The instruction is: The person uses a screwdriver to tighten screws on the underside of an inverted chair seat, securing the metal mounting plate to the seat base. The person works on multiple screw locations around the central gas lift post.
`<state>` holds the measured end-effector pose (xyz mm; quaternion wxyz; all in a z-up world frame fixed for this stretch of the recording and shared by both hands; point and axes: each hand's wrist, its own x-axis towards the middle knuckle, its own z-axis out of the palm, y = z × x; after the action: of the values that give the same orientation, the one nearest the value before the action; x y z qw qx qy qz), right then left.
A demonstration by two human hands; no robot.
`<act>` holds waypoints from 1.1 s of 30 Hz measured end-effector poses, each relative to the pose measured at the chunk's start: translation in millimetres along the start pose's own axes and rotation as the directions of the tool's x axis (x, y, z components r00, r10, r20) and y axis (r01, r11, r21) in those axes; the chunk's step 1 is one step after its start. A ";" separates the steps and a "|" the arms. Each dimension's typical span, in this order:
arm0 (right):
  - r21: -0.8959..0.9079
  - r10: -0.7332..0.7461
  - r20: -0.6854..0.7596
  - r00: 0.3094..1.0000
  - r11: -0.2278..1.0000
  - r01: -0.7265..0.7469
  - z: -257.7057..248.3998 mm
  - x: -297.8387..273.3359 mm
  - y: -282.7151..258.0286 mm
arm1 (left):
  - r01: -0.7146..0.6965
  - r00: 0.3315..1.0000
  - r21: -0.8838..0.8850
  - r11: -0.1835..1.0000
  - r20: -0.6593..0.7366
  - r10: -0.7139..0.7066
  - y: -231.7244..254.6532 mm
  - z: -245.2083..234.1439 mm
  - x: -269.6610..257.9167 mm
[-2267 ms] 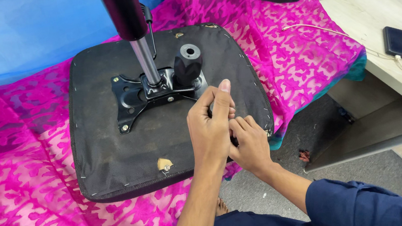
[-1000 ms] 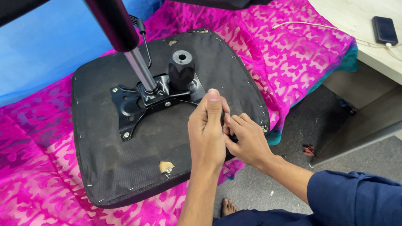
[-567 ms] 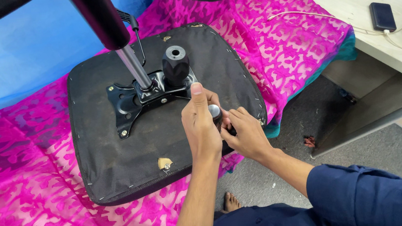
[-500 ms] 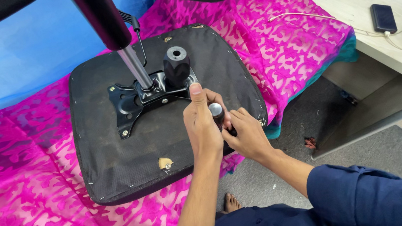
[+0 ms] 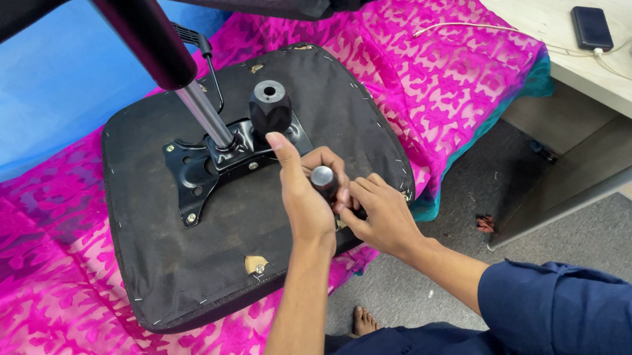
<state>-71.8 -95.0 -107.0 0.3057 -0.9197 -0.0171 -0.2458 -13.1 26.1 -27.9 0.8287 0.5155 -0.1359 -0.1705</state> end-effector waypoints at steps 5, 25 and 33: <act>0.002 0.011 0.016 1.000 1.000 -0.011 -2.4 3.7 -7.1 | 0.024 0.992 -0.159 0.987 -0.116 -0.042 14.5 -18.8 1.2; -0.069 -0.036 -0.052 0.998 0.997 0.032 5.2 1.9 -9.9 | -0.210 0.830 0.071 0.975 -0.515 0.216 56.9 -80.5 -40.8; -0.090 -0.039 -0.054 0.998 0.995 0.034 6.6 1.2 -9.7 | -0.225 0.803 0.171 0.959 -0.525 0.282 61.3 -83.4 -46.7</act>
<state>-69.6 -83.5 -105.6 0.2604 -0.9246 -0.0142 -0.2776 -13.2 138.3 -11.0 0.8212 0.5607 0.0288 0.1022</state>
